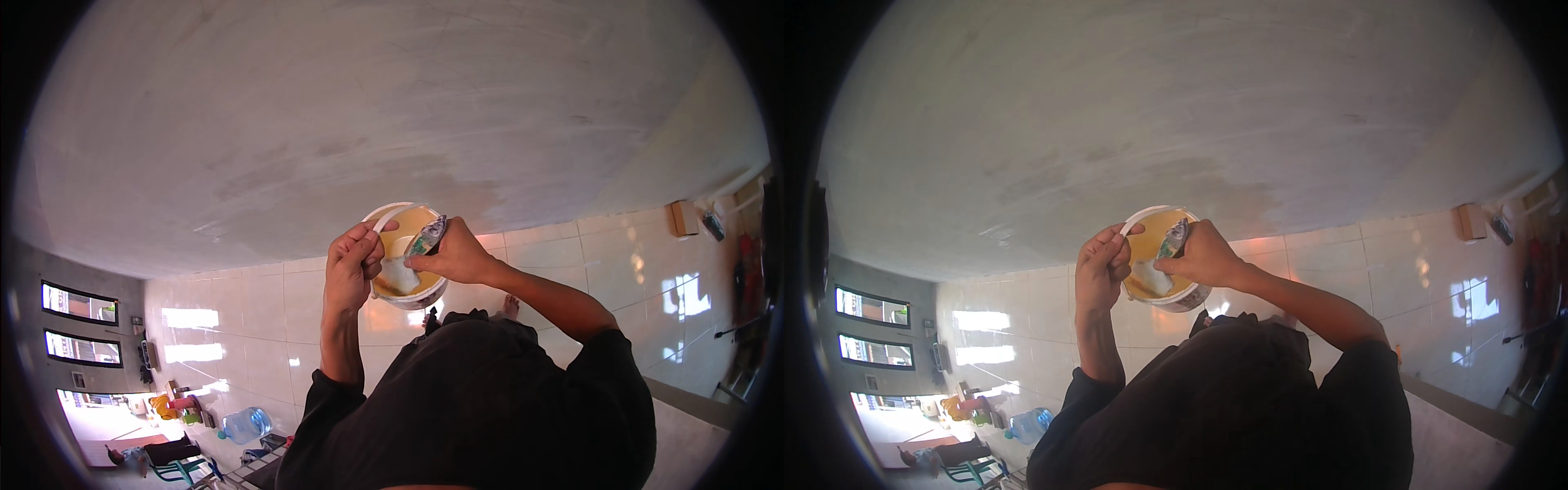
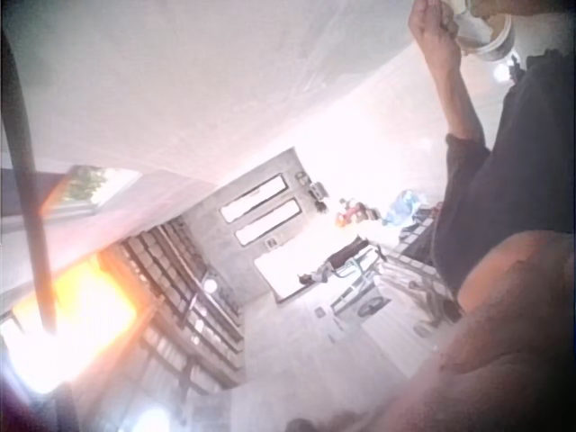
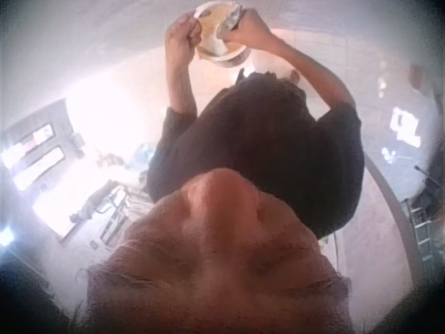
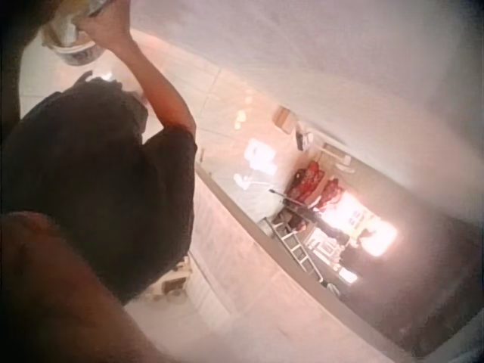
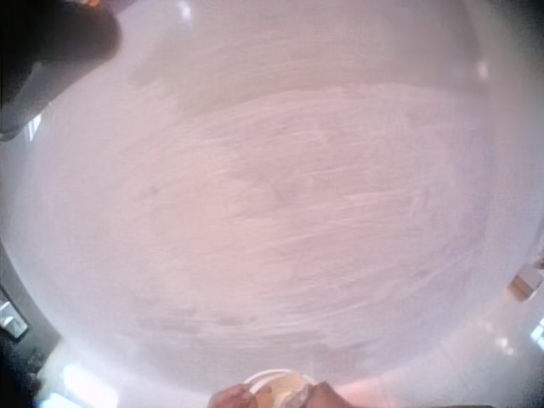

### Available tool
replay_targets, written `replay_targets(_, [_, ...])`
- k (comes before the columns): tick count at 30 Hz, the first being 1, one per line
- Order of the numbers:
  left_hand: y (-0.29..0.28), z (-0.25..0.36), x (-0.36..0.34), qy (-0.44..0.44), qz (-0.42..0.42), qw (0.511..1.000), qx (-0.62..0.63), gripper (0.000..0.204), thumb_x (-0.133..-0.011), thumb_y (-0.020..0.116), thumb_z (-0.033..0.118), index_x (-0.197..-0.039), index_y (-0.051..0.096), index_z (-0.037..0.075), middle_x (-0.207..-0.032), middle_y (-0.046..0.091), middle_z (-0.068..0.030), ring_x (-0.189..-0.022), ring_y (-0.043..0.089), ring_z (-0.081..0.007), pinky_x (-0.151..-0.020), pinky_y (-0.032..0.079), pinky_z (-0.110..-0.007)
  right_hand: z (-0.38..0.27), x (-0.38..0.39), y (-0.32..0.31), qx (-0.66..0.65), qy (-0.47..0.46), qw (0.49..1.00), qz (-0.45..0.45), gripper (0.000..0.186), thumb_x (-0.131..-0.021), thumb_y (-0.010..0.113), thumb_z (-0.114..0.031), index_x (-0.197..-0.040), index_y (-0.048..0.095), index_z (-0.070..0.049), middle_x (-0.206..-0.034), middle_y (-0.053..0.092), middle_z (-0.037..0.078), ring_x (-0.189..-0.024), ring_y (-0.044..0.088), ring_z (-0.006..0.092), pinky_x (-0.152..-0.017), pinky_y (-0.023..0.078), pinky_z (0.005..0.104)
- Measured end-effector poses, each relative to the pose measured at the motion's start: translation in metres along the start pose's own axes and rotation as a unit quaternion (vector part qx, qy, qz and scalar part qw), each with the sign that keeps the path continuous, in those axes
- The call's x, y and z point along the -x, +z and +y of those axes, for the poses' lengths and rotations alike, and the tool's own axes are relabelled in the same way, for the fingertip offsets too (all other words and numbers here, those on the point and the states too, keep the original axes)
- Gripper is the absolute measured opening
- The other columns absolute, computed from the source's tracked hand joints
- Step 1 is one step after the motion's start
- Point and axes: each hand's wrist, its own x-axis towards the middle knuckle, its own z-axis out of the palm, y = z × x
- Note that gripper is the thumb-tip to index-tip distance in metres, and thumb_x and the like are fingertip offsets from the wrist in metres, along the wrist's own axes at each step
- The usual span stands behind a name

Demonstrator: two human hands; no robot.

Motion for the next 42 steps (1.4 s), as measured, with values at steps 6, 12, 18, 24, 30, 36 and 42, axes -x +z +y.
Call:
replay_targets(6, [-0.004, -0.001, 0.001, -0.009, 0.008, 1.000, 0.007, 0.030, -0.097, 0.048, 0.015, -0.113, 0.058, -0.007, -0.063, 0.036, 0.0060, -0.049, 0.023, -0.0014, -0.042, 0.018, -0.018, -0.004, -0.006, -0.004, 0.088, -0.046, 0.995, -0.003, 0.026, -0.072, 0.071, -0.017, -0.092, 0.067, -0.002, -0.083, 0.069, 0.013, -0.074, 0.067, 0.0292, -0.063, 0.052, 0.0353])
replay_targets(12, [-0.011, -0.003, 0.007, -0.042, 0.029, 0.999, -0.007, 0.028, -0.095, 0.047, 0.013, -0.111, 0.059, -0.007, -0.063, 0.038, 0.0061, -0.048, 0.025, -0.0011, -0.042, 0.020, -0.018, 0.027, -0.012, -0.005, 0.336, -0.265, 0.901, 0.069, 0.037, -0.064, 0.071, -0.013, -0.098, 0.060, -0.005, -0.076, 0.063, 0.010, -0.067, 0.064, 0.0280, -0.058, 0.051, 0.0388])
replay_targets(18, [-0.021, -0.006, 0.000, -0.022, -0.005, 1.000, 0.010, 0.029, -0.097, 0.044, 0.013, -0.113, 0.059, -0.005, -0.064, 0.037, 0.0064, -0.050, 0.026, -0.0012, -0.044, 0.020, -0.017, 0.005, -0.007, 0.007, 0.225, -0.103, 0.967, 0.060, 0.031, -0.068, 0.070, -0.011, -0.097, 0.062, -0.001, -0.082, 0.068, 0.010, -0.069, 0.067, 0.0262, -0.063, 0.053, 0.0350])
replay_targets(24, [-0.020, -0.002, 0.003, -0.001, -0.002, 1.000, 0.017, 0.027, -0.093, 0.047, 0.012, -0.109, 0.061, -0.006, -0.063, 0.040, 0.0064, -0.049, 0.028, -0.0008, -0.043, 0.021, -0.017, -0.004, -0.011, 0.022, -0.058, 0.020, 0.998, -0.031, 0.030, -0.074, 0.076, -0.016, -0.092, 0.064, 0.005, -0.079, 0.070, 0.009, -0.070, 0.067, 0.0138, -0.066, 0.053, 0.0303])
replay_targets(30, [-0.019, 0.003, 0.005, -0.013, -0.009, 1.000, 0.004, 0.027, -0.093, 0.047, 0.013, -0.108, 0.061, -0.006, -0.062, 0.040, 0.0065, -0.048, 0.027, -0.0013, -0.042, 0.020, -0.018, 0.010, -0.012, 0.022, 0.119, -0.099, 0.987, 0.047, 0.020, -0.075, 0.072, -0.015, -0.092, 0.069, -0.005, -0.083, 0.069, 0.011, -0.066, 0.068, 0.0191, -0.062, 0.053, 0.0300])
replay_targets(36, [-0.027, 0.005, 0.006, -0.020, 0.010, 1.000, -0.018, 0.027, -0.094, 0.047, 0.013, -0.106, 0.062, -0.005, -0.061, 0.038, 0.0071, -0.046, 0.028, -0.0018, -0.042, 0.021, -0.018, 0.025, -0.026, 0.018, 0.322, -0.264, 0.903, 0.103, 0.022, -0.071, 0.073, -0.014, -0.092, 0.070, -0.007, -0.078, 0.068, 0.009, -0.062, 0.064, 0.0304, -0.056, 0.052, 0.0368])
replay_targets(42, [-0.024, -0.005, 0.007, 0.013, 0.003, 1.000, 0.011, 0.028, -0.095, 0.046, 0.015, -0.110, 0.061, -0.004, -0.062, 0.037, 0.0078, -0.048, 0.027, -0.0009, -0.042, 0.020, -0.018, -0.009, -0.006, 0.014, 0.162, -0.042, 0.984, 0.069, 0.019, -0.076, 0.073, -0.014, -0.091, 0.069, -0.002, -0.080, 0.070, 0.011, -0.070, 0.068, 0.0133, -0.061, 0.053, 0.0288])
